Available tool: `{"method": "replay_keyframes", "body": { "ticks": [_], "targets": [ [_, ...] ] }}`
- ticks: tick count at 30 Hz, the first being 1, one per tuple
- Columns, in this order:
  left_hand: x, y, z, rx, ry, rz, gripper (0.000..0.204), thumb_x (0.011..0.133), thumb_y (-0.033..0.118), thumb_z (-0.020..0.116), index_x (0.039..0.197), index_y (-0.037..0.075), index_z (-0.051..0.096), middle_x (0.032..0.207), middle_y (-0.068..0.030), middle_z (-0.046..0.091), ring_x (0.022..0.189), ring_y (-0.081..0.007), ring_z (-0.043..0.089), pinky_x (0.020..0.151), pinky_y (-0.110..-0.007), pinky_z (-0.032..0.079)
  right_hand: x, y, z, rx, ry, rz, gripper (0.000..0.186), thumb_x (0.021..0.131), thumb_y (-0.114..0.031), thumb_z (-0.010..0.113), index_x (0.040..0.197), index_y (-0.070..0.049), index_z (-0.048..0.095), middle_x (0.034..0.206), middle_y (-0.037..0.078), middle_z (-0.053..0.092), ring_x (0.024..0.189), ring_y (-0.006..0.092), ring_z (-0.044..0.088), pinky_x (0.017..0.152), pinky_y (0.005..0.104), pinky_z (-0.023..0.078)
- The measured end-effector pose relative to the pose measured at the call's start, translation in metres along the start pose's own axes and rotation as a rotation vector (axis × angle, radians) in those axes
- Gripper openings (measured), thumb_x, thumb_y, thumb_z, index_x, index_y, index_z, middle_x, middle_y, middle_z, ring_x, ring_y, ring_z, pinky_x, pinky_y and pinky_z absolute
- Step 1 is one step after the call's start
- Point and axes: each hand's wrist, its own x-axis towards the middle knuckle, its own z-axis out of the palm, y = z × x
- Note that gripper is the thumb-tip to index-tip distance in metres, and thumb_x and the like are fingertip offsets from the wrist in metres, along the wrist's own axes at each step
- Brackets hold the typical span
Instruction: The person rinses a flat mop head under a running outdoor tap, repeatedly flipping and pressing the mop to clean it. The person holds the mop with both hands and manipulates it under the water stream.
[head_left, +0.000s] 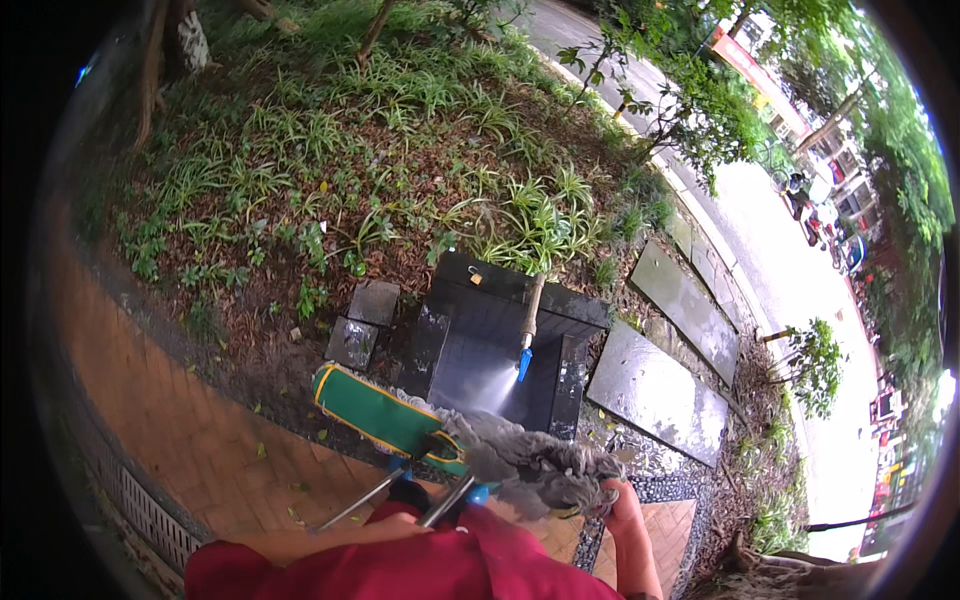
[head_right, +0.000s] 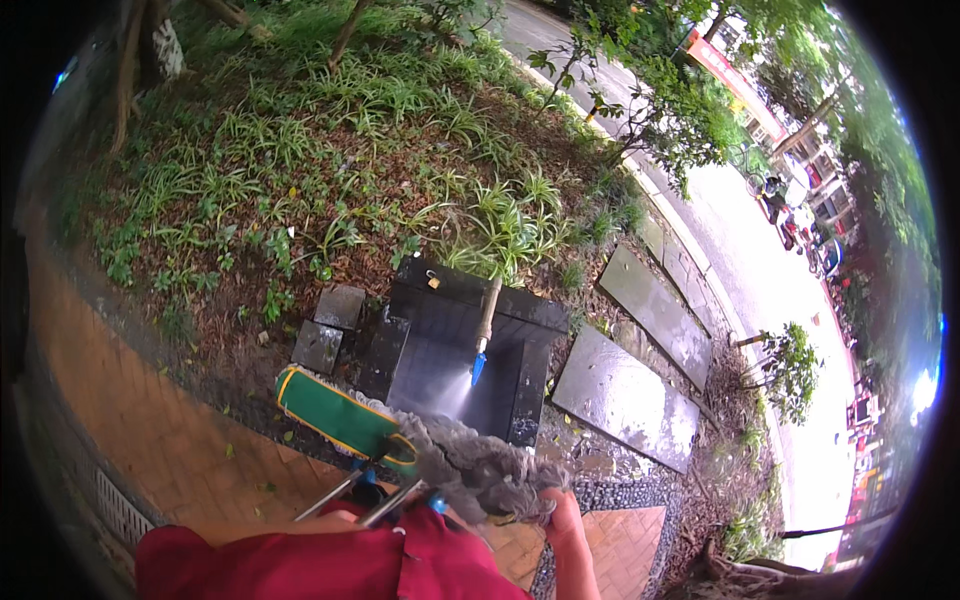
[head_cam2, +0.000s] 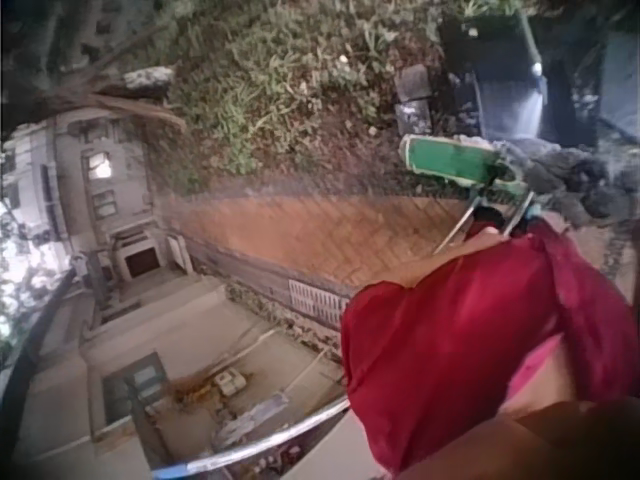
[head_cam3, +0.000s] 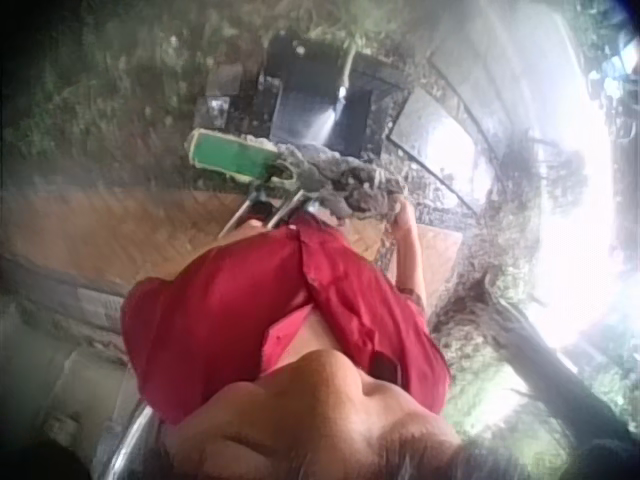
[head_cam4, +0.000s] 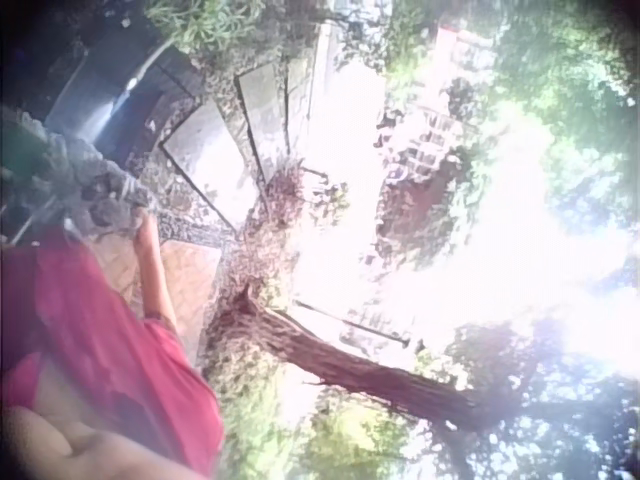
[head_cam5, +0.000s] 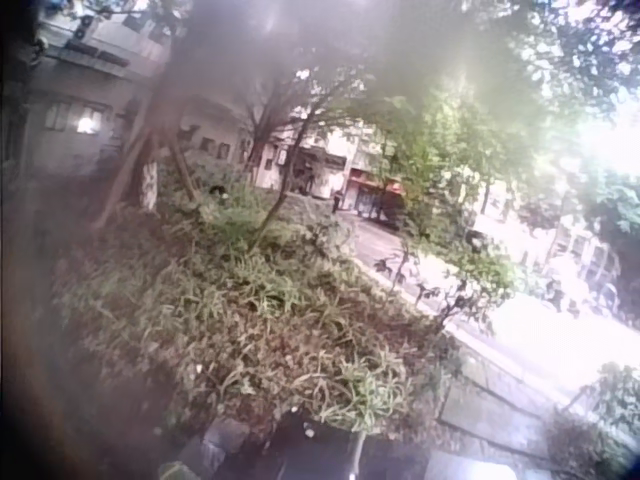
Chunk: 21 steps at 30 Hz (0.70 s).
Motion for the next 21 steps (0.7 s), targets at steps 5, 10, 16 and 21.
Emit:
{"method": "replay_keyframes", "body": {
  "ticks": [5,10,16,21],
  "targets": [
    [-0.009,0.054,0.002,-0.033,0.069,-0.062,0.025,0.071,0.028,0.062,0.063,0.006,0.056,0.055,0.0023,0.049,0.047,-0.0057,0.043,0.043,-0.019,0.032,0.021,-0.001,0.02,-0.072,0.02,-0.055,0.012,0.063,-0.007,0.049,0.072,0.0,0.052,0.064,0.008,0.051,0.055,0.0171,0.05,0.051,0.0288,0.043],
    [0.054,0.063,-0.025,-0.2,0.012,-0.029,0.03,0.072,0.023,0.06,0.049,0.008,0.049,0.045,-0.0027,0.048,0.037,-0.0103,0.043,0.037,-0.021,0.032,0.103,0.052,0.044,-0.264,0.058,-0.101,0.02,0.062,-0.007,0.05,0.078,0.004,0.053,0.067,0.008,0.052,0.061,0.0173,0.05,0.054,0.0297,0.041],
    [0.145,0.014,-0.052,-0.5,0.002,-0.135,0.021,0.075,0.015,0.057,0.057,0.005,0.049,0.05,-0.0039,0.048,0.038,-0.0098,0.042,0.035,-0.02,0.033,0.173,0.093,0.023,0.087,0.129,0.008,0.018,0.065,-0.009,0.05,0.078,0.002,0.056,0.068,0.009,0.054,0.055,0.0186,0.051,0.048,0.0304,0.04],
    [0.14,0.016,-0.044,-0.567,-0.073,-0.138,0.018,0.077,0.016,0.051,0.066,0.003,0.051,0.051,-0.0044,0.049,0.04,-0.0101,0.043,0.036,-0.019,0.034,0.181,0.079,-0.009,0.132,0.092,0.072,0.02,0.066,-0.004,0.046,0.082,0.005,0.053,0.075,0.013,0.055,0.064,0.0248,0.057,0.057,0.0341,0.046]
  ]
}}
